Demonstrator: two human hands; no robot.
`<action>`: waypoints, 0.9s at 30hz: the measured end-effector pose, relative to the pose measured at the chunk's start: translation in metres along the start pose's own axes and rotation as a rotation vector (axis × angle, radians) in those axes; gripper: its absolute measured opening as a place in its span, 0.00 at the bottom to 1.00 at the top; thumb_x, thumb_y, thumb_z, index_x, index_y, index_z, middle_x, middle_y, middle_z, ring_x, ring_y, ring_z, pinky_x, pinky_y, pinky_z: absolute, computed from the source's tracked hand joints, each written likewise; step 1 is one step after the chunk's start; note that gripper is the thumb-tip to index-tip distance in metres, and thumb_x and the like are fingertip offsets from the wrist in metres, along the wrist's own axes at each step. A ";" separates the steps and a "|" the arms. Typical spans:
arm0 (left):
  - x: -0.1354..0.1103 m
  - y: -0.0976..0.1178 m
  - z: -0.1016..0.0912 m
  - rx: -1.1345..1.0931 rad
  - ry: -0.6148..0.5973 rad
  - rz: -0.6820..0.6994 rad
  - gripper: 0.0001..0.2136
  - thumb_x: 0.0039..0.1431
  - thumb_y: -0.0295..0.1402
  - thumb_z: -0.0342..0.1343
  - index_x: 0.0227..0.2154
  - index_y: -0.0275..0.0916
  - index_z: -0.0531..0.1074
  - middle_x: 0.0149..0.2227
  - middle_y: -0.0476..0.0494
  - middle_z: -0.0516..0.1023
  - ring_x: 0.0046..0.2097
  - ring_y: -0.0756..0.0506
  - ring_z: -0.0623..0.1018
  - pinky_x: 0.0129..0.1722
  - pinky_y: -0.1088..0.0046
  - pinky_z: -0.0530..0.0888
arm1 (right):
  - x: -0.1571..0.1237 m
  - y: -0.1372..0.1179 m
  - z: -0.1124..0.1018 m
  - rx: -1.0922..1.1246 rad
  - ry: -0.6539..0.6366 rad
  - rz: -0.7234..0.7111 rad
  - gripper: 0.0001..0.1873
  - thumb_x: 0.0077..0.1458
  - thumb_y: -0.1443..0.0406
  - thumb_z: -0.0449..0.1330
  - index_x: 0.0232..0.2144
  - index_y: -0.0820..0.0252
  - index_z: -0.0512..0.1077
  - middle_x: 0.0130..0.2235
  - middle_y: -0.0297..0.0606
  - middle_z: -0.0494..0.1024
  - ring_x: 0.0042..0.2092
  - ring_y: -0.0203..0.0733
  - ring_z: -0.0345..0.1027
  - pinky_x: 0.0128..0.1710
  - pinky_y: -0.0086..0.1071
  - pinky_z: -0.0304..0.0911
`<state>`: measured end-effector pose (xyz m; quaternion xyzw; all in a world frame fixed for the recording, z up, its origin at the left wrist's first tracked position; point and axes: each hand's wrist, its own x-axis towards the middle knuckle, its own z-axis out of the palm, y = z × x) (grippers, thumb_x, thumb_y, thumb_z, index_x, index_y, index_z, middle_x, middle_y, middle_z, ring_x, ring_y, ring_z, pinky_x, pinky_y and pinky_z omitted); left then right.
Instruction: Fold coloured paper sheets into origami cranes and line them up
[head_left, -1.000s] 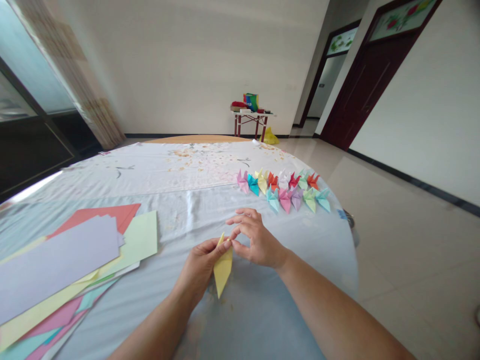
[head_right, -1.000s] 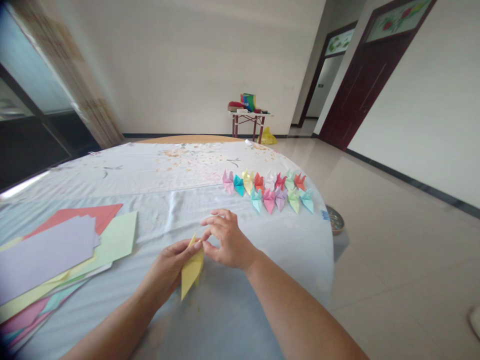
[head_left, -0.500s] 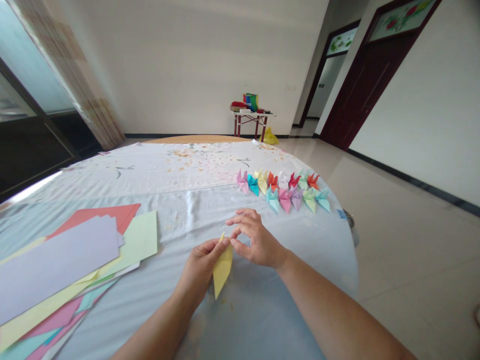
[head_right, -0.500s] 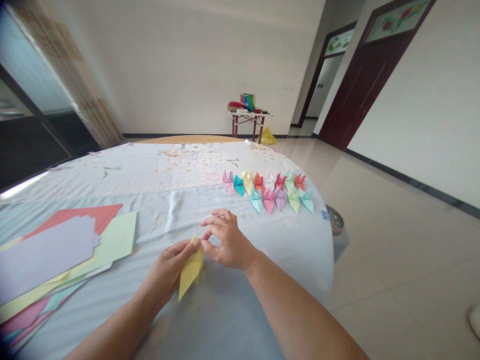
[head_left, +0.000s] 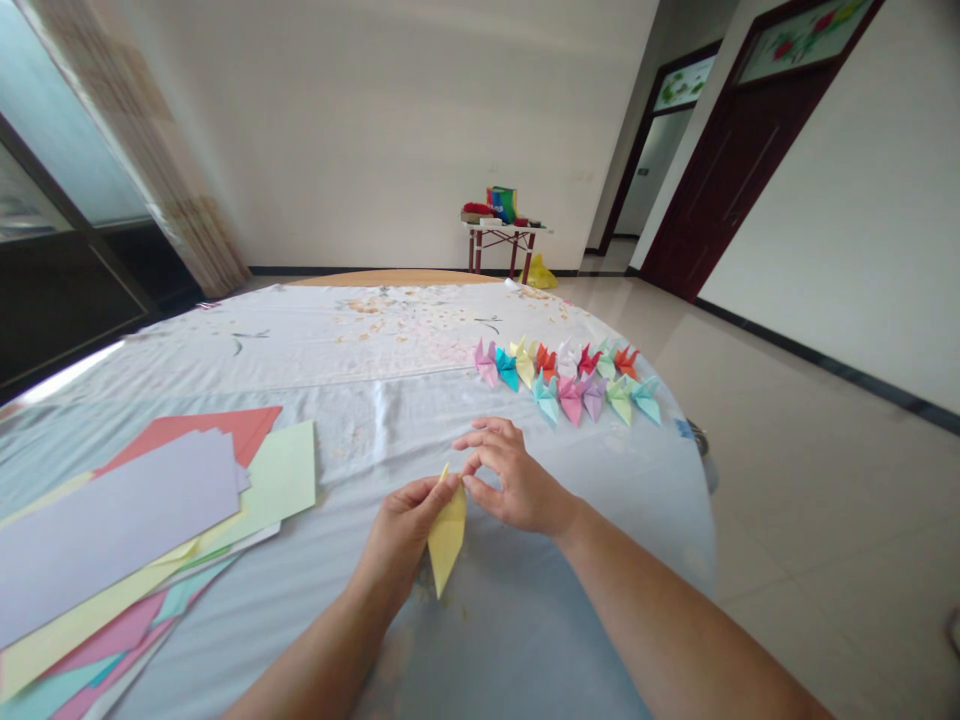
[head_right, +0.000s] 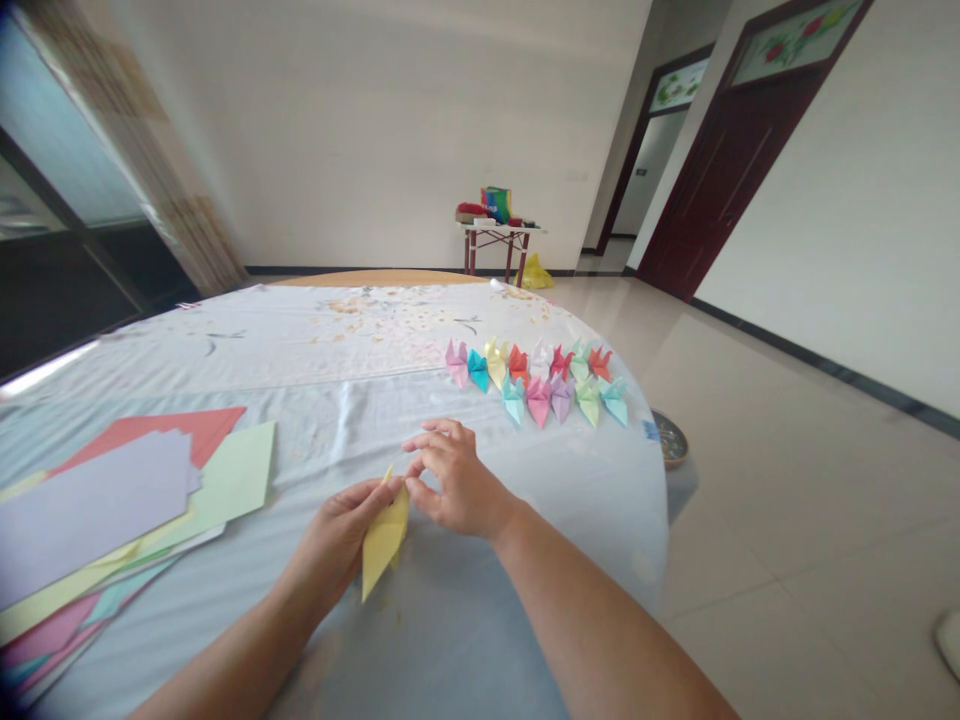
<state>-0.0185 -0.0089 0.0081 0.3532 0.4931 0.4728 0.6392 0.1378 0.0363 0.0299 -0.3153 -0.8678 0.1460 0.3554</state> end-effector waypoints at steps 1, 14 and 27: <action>0.000 0.000 0.000 -0.002 0.005 0.001 0.17 0.42 0.45 0.60 0.30 0.35 0.76 0.19 0.51 0.71 0.20 0.53 0.67 0.19 0.79 0.60 | 0.000 0.000 0.000 -0.005 -0.004 -0.003 0.02 0.49 0.68 0.57 0.29 0.57 0.68 0.44 0.37 0.71 0.55 0.45 0.51 0.54 0.45 0.48; 0.001 -0.002 0.000 -0.069 0.004 0.013 0.17 0.45 0.44 0.58 0.32 0.35 0.74 0.20 0.51 0.71 0.22 0.51 0.69 0.22 0.78 0.62 | 0.000 0.002 -0.002 0.048 0.057 0.078 0.04 0.49 0.68 0.56 0.30 0.57 0.69 0.45 0.38 0.71 0.55 0.45 0.51 0.54 0.45 0.48; 0.005 -0.005 0.000 -0.031 0.039 0.090 0.17 0.46 0.42 0.59 0.35 0.34 0.75 0.24 0.48 0.74 0.25 0.51 0.68 0.24 0.78 0.63 | 0.001 0.004 0.005 0.239 -0.045 0.176 0.02 0.51 0.66 0.56 0.29 0.58 0.69 0.44 0.37 0.72 0.53 0.41 0.55 0.54 0.40 0.50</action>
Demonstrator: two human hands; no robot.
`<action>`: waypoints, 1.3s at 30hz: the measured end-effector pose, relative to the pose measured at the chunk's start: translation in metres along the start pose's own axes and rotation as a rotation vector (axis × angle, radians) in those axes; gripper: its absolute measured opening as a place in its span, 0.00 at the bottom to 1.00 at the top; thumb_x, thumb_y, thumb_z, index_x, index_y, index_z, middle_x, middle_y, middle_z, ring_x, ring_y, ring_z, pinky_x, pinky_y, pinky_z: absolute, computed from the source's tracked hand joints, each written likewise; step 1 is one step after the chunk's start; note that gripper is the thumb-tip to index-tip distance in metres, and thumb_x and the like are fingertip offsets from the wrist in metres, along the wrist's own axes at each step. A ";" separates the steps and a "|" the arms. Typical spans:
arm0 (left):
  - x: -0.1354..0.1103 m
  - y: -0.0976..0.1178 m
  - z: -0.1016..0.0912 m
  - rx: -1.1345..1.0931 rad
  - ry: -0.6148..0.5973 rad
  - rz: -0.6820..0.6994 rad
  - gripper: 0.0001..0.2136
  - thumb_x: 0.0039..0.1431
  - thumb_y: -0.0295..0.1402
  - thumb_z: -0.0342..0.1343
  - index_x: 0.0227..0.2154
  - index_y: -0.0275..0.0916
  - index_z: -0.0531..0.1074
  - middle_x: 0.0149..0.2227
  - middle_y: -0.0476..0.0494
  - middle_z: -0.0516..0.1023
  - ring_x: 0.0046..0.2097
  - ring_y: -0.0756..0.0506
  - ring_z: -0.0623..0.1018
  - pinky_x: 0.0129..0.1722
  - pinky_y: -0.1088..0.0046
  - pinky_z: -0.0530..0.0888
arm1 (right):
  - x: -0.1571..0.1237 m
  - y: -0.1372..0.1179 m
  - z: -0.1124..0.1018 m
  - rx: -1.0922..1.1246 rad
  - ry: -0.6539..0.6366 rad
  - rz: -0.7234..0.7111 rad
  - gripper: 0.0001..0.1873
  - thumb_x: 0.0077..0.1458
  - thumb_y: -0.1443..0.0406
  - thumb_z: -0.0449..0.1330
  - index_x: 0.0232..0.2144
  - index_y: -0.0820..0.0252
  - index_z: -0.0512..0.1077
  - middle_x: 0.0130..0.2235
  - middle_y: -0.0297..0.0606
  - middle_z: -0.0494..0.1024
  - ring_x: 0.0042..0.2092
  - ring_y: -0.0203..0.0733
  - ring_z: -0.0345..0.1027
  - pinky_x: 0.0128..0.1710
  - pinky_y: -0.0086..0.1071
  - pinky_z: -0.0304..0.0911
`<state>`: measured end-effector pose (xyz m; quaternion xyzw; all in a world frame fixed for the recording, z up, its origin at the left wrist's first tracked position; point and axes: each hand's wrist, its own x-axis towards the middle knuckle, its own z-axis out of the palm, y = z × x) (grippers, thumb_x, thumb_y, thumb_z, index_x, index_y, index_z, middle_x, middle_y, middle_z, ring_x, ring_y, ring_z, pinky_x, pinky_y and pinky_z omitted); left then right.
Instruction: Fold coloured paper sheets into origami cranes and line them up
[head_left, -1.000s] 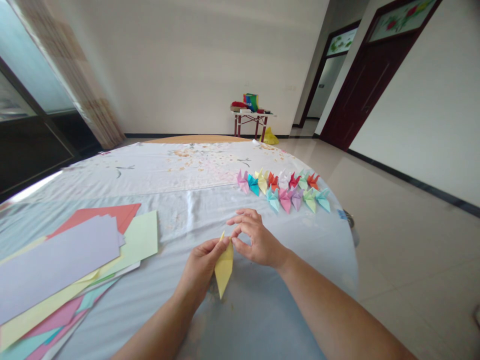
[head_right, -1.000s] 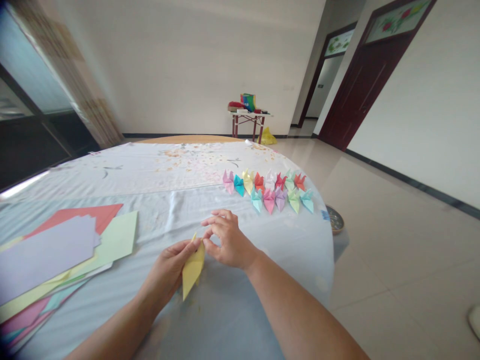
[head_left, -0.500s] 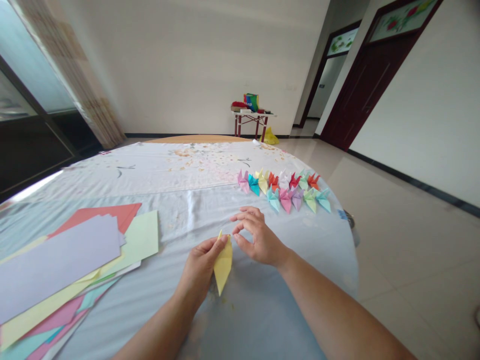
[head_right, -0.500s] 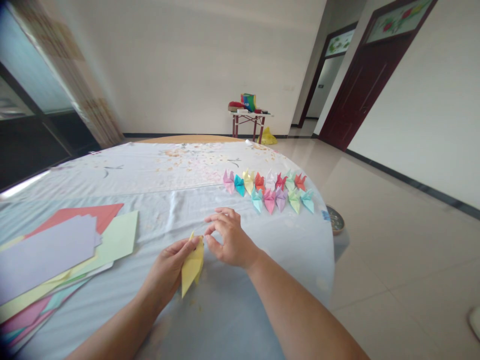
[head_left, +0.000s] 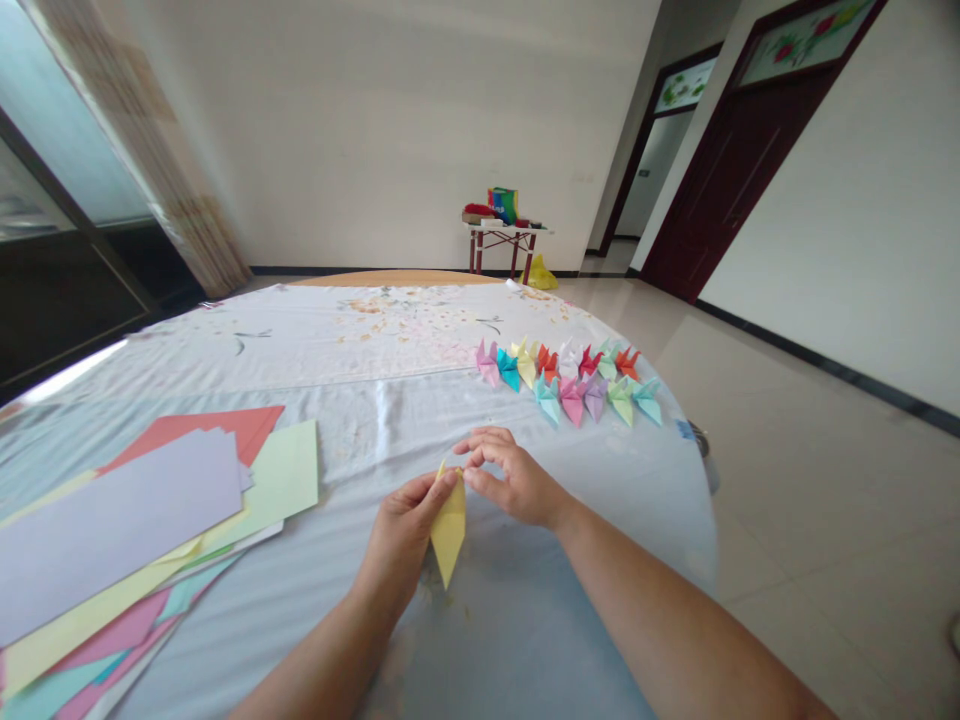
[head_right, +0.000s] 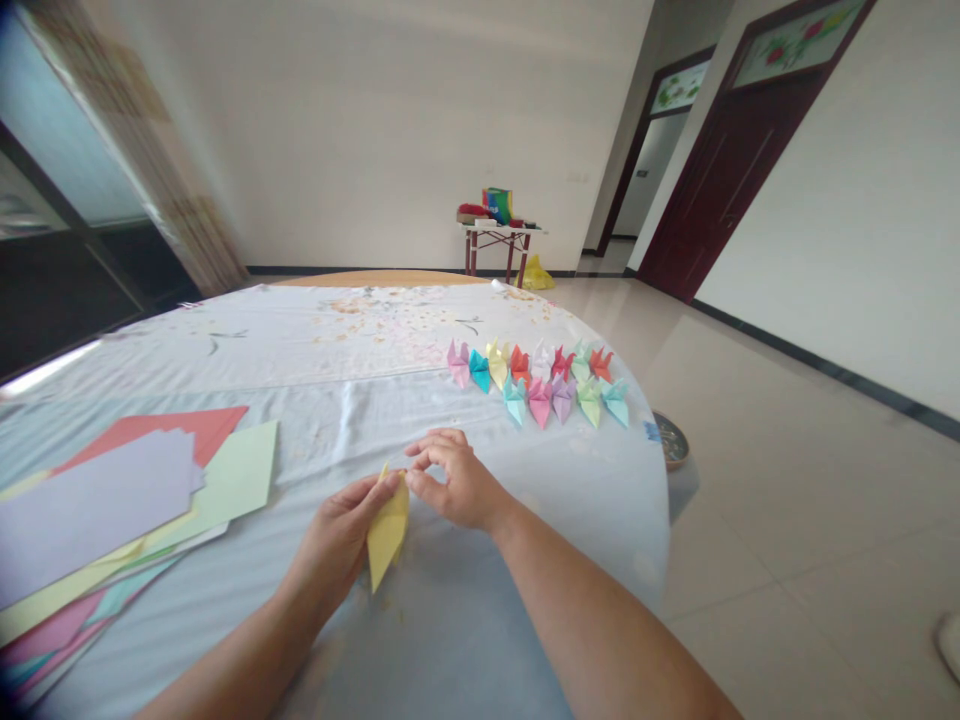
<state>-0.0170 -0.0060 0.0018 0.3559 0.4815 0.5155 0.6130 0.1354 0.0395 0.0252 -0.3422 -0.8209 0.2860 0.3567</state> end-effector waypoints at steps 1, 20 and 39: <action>0.000 0.000 0.000 -0.002 0.001 -0.002 0.17 0.46 0.42 0.59 0.35 0.34 0.75 0.24 0.48 0.74 0.25 0.51 0.68 0.24 0.78 0.63 | 0.000 0.000 0.000 0.009 0.002 0.000 0.02 0.51 0.66 0.56 0.29 0.58 0.69 0.44 0.37 0.72 0.53 0.40 0.55 0.54 0.39 0.50; -0.004 0.004 0.003 -0.059 0.027 -0.058 0.16 0.43 0.39 0.62 0.35 0.36 0.76 0.25 0.49 0.75 0.24 0.53 0.69 0.22 0.80 0.62 | 0.000 0.000 0.002 0.031 0.010 -0.001 0.02 0.47 0.68 0.59 0.28 0.57 0.69 0.44 0.36 0.72 0.54 0.42 0.54 0.54 0.41 0.50; -0.003 0.009 0.003 -0.221 0.025 -0.138 0.12 0.42 0.36 0.63 0.28 0.35 0.71 0.20 0.51 0.72 0.20 0.54 0.69 0.21 0.80 0.64 | 0.001 0.003 0.000 0.071 0.021 0.048 0.05 0.50 0.68 0.55 0.29 0.57 0.71 0.42 0.37 0.73 0.54 0.42 0.55 0.54 0.41 0.49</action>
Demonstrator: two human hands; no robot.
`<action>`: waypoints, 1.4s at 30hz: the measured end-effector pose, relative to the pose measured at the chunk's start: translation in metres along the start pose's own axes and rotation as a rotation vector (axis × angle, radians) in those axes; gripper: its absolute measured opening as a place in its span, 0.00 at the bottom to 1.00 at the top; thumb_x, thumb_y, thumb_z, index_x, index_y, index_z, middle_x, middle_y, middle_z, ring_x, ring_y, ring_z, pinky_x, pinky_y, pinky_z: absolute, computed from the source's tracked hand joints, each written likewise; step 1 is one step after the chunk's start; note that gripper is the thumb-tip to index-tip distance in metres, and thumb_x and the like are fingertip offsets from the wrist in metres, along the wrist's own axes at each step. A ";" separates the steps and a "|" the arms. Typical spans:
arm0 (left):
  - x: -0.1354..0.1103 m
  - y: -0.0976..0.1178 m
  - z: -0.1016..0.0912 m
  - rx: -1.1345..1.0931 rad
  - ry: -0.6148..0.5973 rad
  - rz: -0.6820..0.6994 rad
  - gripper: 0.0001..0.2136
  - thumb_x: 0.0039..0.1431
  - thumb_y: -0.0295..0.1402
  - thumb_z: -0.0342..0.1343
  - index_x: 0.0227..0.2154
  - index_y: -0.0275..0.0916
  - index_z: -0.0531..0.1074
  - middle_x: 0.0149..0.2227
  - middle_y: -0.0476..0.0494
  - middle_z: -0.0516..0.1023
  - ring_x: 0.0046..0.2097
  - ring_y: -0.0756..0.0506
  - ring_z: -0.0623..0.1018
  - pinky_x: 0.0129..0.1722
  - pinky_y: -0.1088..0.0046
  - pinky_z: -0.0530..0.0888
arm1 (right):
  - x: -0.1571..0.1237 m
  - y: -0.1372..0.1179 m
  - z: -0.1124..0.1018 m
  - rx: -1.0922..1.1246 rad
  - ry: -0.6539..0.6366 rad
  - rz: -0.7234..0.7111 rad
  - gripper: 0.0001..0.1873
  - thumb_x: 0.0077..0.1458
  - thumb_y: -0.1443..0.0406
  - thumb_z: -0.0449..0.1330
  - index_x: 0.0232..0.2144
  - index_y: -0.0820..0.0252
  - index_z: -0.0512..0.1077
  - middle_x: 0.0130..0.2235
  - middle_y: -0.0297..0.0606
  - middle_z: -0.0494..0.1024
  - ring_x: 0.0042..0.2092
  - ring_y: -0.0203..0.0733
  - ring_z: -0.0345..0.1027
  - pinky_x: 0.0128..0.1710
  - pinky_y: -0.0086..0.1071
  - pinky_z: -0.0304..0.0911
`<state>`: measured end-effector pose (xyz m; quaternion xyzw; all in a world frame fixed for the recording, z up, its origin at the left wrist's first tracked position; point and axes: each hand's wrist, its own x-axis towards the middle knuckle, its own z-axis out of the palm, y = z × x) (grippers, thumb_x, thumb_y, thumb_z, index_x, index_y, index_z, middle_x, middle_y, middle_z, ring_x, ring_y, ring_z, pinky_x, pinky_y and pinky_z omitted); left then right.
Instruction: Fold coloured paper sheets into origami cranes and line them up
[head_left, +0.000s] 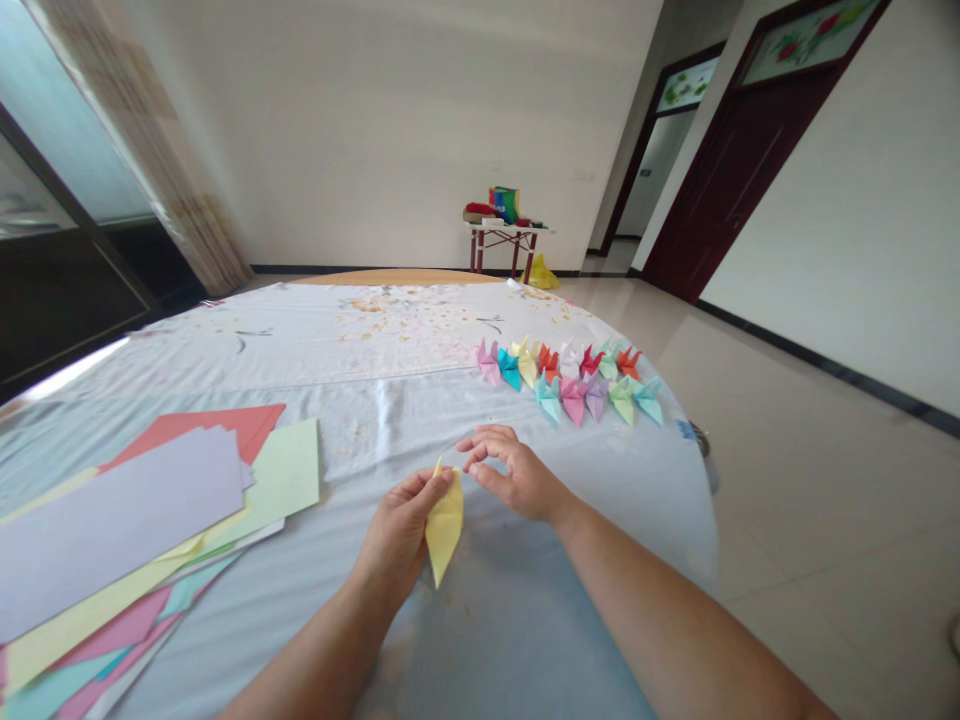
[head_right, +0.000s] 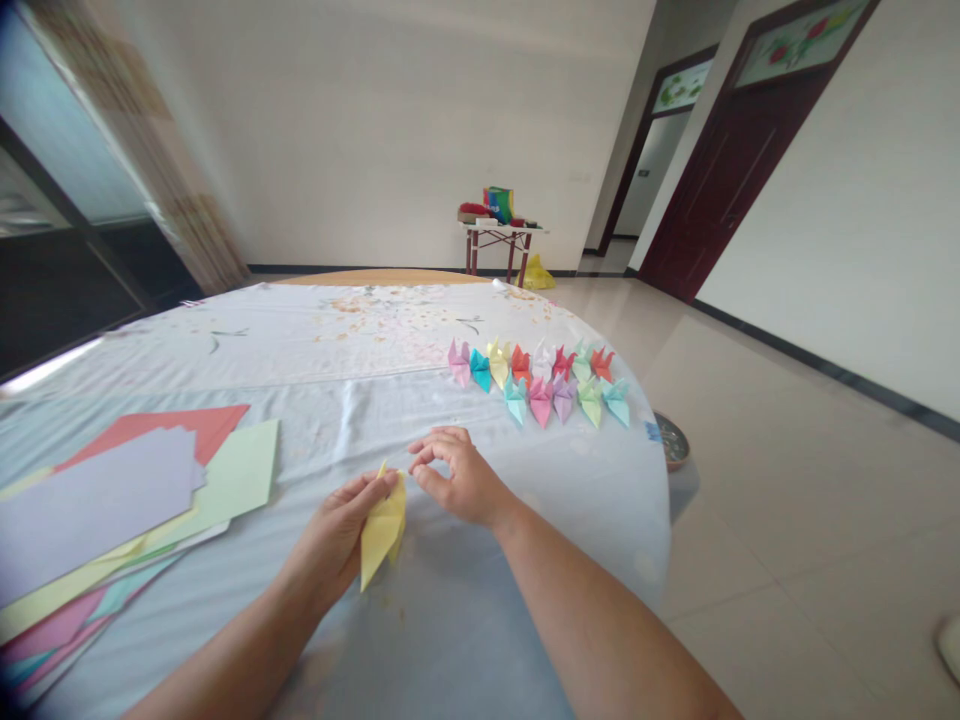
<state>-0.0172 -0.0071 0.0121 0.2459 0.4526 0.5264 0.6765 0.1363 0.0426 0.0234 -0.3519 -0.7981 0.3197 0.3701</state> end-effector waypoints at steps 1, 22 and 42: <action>0.000 0.000 0.001 -0.011 -0.001 -0.003 0.11 0.42 0.36 0.63 0.28 0.35 0.71 0.20 0.51 0.72 0.20 0.54 0.69 0.21 0.80 0.64 | 0.000 0.000 0.000 0.006 0.011 0.007 0.05 0.50 0.68 0.56 0.29 0.57 0.71 0.42 0.37 0.74 0.54 0.42 0.55 0.54 0.41 0.49; -0.003 0.000 0.004 0.025 -0.012 0.009 0.13 0.41 0.37 0.63 0.28 0.34 0.71 0.20 0.51 0.72 0.19 0.54 0.68 0.20 0.79 0.63 | 0.001 -0.001 0.000 0.030 -0.008 0.002 0.02 0.50 0.66 0.57 0.28 0.57 0.70 0.42 0.36 0.74 0.54 0.41 0.57 0.54 0.40 0.51; -0.001 0.003 0.000 0.020 -0.094 -0.069 0.11 0.43 0.37 0.62 0.25 0.36 0.69 0.18 0.53 0.69 0.18 0.55 0.67 0.20 0.79 0.63 | 0.000 -0.002 0.000 0.068 -0.037 0.023 0.07 0.54 0.65 0.53 0.28 0.58 0.70 0.43 0.36 0.74 0.54 0.41 0.56 0.54 0.40 0.50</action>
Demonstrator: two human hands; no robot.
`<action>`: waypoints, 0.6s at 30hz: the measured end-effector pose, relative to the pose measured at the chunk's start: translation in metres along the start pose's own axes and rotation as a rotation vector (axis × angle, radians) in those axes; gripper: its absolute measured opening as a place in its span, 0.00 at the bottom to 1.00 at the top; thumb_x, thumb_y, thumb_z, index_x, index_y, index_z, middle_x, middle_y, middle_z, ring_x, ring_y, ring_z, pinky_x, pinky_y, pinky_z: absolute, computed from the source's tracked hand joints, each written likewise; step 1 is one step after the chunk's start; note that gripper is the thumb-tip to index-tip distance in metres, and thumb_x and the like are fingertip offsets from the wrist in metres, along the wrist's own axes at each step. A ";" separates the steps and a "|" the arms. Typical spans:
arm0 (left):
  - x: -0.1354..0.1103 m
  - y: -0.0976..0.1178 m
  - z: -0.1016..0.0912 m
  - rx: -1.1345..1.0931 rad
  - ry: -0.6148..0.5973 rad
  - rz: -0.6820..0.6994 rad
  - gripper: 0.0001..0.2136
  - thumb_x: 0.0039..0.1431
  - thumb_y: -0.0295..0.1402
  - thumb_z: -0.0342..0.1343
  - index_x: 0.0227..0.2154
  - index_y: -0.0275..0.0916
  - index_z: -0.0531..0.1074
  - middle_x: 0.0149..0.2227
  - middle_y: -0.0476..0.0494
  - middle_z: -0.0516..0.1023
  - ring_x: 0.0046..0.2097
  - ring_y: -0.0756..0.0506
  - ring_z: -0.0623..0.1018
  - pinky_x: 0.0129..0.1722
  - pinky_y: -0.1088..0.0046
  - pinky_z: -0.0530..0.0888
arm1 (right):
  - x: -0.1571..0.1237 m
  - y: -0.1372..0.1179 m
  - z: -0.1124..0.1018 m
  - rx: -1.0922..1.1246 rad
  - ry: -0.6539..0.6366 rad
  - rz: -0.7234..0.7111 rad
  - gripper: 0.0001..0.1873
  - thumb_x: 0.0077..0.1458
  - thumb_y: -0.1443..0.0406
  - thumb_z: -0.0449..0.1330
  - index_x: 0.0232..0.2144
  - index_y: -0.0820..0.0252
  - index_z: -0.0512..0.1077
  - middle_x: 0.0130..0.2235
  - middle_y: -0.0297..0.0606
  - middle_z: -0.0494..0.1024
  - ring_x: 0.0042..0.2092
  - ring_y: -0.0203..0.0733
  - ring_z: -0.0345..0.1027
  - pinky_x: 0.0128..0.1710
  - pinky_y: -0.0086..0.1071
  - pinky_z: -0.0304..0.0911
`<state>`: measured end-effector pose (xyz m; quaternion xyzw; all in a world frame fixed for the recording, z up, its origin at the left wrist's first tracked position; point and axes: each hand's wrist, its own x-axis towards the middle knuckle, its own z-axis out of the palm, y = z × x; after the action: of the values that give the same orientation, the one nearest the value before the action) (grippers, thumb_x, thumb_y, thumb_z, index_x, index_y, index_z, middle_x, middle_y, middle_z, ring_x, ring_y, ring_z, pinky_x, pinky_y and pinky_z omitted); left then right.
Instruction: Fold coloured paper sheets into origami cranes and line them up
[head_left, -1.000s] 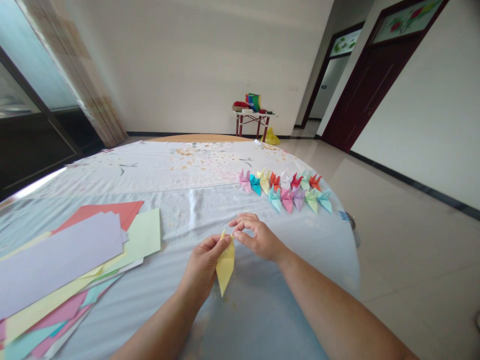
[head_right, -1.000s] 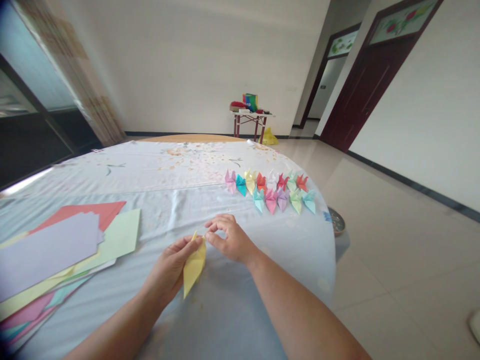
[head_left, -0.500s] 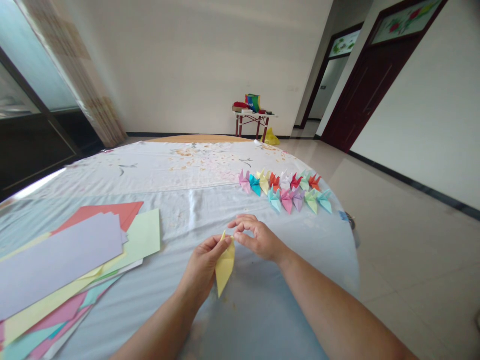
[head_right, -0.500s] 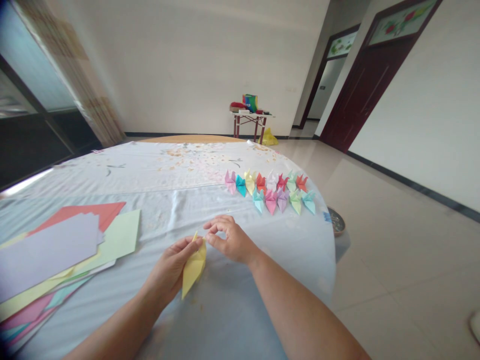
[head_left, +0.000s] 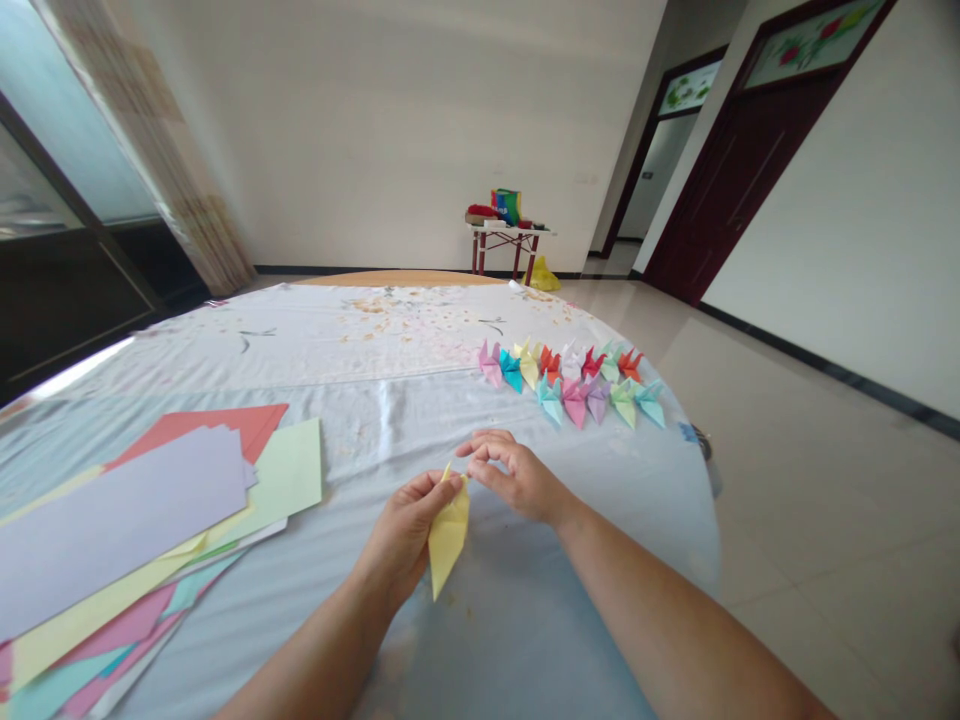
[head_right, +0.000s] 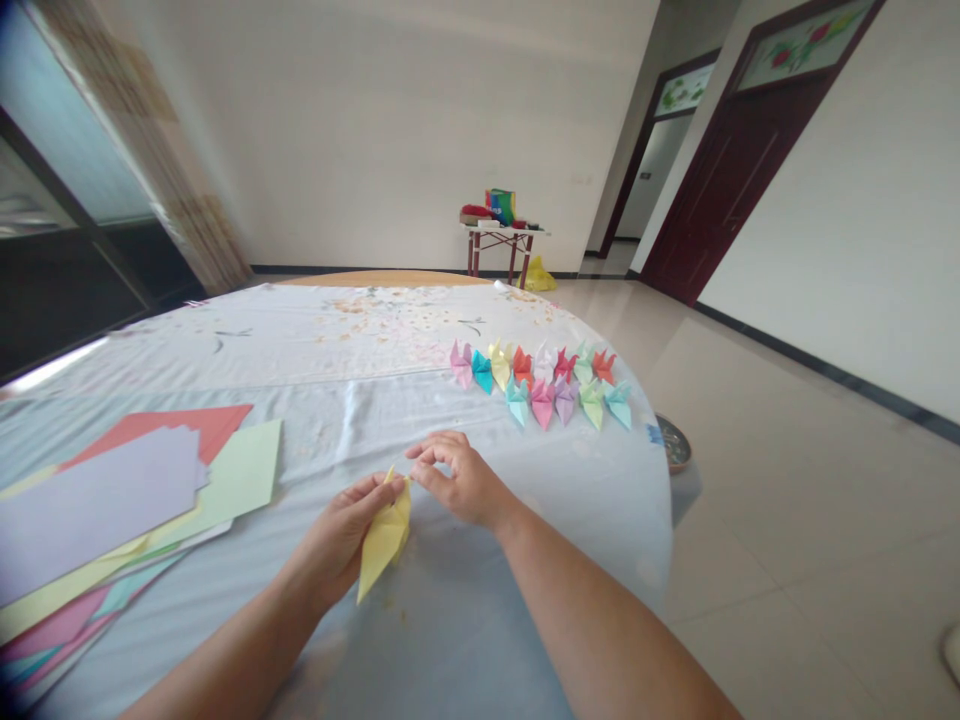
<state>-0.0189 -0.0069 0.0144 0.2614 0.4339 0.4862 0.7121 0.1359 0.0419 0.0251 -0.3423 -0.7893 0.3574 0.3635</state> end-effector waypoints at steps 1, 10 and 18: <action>0.000 0.000 0.000 -0.011 0.007 0.007 0.11 0.43 0.37 0.62 0.25 0.36 0.69 0.18 0.54 0.69 0.18 0.55 0.67 0.20 0.79 0.63 | 0.000 0.000 0.000 0.005 0.004 0.003 0.08 0.55 0.65 0.52 0.28 0.58 0.71 0.43 0.37 0.74 0.54 0.41 0.56 0.54 0.40 0.50; -0.002 0.000 0.005 0.000 0.045 0.077 0.12 0.38 0.37 0.65 0.24 0.34 0.71 0.18 0.52 0.69 0.19 0.55 0.66 0.20 0.79 0.59 | -0.001 -0.003 0.002 -0.043 -0.002 -0.041 0.02 0.50 0.67 0.56 0.28 0.57 0.69 0.44 0.36 0.73 0.55 0.42 0.54 0.54 0.42 0.50; 0.001 -0.003 0.002 0.074 0.031 0.083 0.13 0.41 0.38 0.63 0.24 0.35 0.69 0.17 0.54 0.67 0.19 0.55 0.64 0.19 0.81 0.58 | -0.002 -0.002 0.003 -0.082 -0.033 -0.082 0.02 0.50 0.67 0.56 0.28 0.57 0.69 0.44 0.36 0.72 0.55 0.42 0.54 0.54 0.41 0.50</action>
<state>-0.0159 -0.0072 0.0126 0.2977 0.4513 0.5031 0.6743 0.1341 0.0383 0.0250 -0.3186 -0.8225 0.3150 0.3505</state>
